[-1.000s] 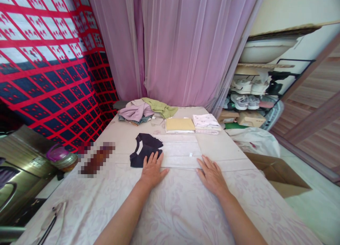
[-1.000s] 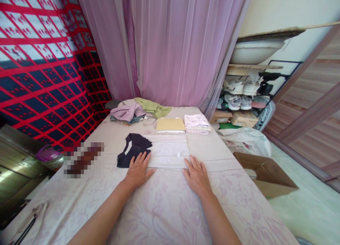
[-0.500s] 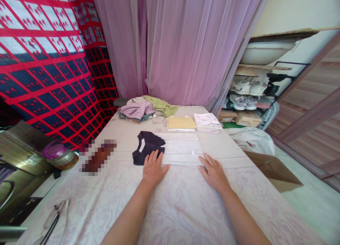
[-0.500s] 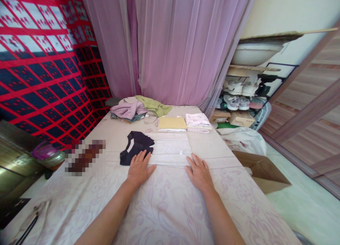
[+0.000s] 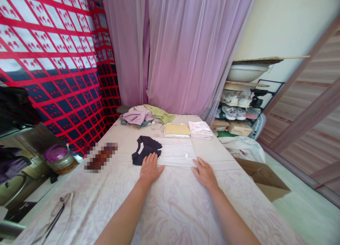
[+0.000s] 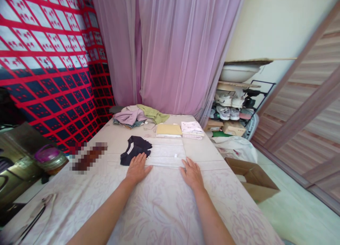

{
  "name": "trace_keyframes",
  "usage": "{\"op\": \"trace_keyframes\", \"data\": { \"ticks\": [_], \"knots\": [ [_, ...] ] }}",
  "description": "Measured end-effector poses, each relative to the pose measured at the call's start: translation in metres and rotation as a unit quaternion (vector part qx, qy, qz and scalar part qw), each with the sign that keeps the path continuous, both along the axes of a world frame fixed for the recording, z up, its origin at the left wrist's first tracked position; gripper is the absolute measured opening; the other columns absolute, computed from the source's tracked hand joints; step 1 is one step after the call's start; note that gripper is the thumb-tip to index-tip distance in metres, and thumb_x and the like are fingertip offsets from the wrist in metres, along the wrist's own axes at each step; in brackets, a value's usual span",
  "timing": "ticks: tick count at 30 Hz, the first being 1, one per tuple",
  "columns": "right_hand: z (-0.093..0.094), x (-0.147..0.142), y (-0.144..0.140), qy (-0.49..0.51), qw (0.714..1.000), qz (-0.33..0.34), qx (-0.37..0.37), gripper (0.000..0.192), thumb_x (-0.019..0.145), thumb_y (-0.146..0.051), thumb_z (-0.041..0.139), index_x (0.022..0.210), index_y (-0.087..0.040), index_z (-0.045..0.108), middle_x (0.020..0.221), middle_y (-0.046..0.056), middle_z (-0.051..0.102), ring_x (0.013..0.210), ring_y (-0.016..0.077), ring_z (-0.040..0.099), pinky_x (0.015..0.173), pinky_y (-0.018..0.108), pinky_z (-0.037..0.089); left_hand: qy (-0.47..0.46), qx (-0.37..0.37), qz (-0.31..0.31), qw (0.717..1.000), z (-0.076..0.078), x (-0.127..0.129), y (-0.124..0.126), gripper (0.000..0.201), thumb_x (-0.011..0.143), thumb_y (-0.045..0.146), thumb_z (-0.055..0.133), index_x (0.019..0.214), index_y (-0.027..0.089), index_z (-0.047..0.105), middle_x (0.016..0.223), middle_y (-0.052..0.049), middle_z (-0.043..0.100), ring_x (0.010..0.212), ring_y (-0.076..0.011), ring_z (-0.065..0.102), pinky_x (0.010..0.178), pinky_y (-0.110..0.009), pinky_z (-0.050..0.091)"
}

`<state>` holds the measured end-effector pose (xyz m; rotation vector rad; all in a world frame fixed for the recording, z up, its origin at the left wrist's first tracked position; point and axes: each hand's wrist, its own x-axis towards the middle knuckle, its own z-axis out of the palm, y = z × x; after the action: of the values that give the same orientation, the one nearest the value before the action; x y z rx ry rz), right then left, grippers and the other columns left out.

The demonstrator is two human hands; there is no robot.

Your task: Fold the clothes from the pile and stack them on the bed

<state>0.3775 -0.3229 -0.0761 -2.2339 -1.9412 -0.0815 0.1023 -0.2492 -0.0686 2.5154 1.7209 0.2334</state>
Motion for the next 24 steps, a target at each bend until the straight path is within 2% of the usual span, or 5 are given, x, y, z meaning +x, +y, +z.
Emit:
{"op": "trace_keyframes", "data": {
  "ticks": [9,15,24],
  "knots": [
    [0.004,-0.002,-0.002,0.007,1.0,0.01,-0.001,0.048,0.091,-0.037,0.036,0.132,-0.018,0.052,0.143,0.011,0.044,0.133,0.0232,0.038,0.109,0.045,0.028,0.007,0.011,0.002,1.0,0.002,-0.002,-0.002,0.064,0.088,0.057,0.035,0.141,0.021,0.039,0.15,-0.008,0.034,0.139,-0.0243,0.027,0.113,-0.043,0.019],
    [-0.003,-0.001,0.001,0.006,1.0,0.003,0.007,0.048,0.09,-0.036,0.037,0.132,-0.019,0.052,0.143,0.01,0.044,0.132,0.0228,0.039,0.109,0.043,0.027,0.018,0.027,0.008,0.999,-0.002,-0.001,-0.002,0.066,0.088,0.055,0.038,0.141,0.016,0.04,0.149,-0.01,0.035,0.138,-0.0256,0.03,0.113,-0.045,0.022],
    [-0.027,0.01,0.0,-0.013,0.999,0.017,0.039,0.049,0.089,-0.04,0.036,0.129,-0.021,0.055,0.142,0.009,0.045,0.131,0.0239,0.04,0.108,0.044,0.027,0.0,0.084,-0.017,0.996,-0.023,-0.008,0.0,0.067,0.088,0.06,0.033,0.14,0.018,0.042,0.146,-0.009,0.04,0.135,-0.0265,0.035,0.111,-0.046,0.025]
  ]
}}
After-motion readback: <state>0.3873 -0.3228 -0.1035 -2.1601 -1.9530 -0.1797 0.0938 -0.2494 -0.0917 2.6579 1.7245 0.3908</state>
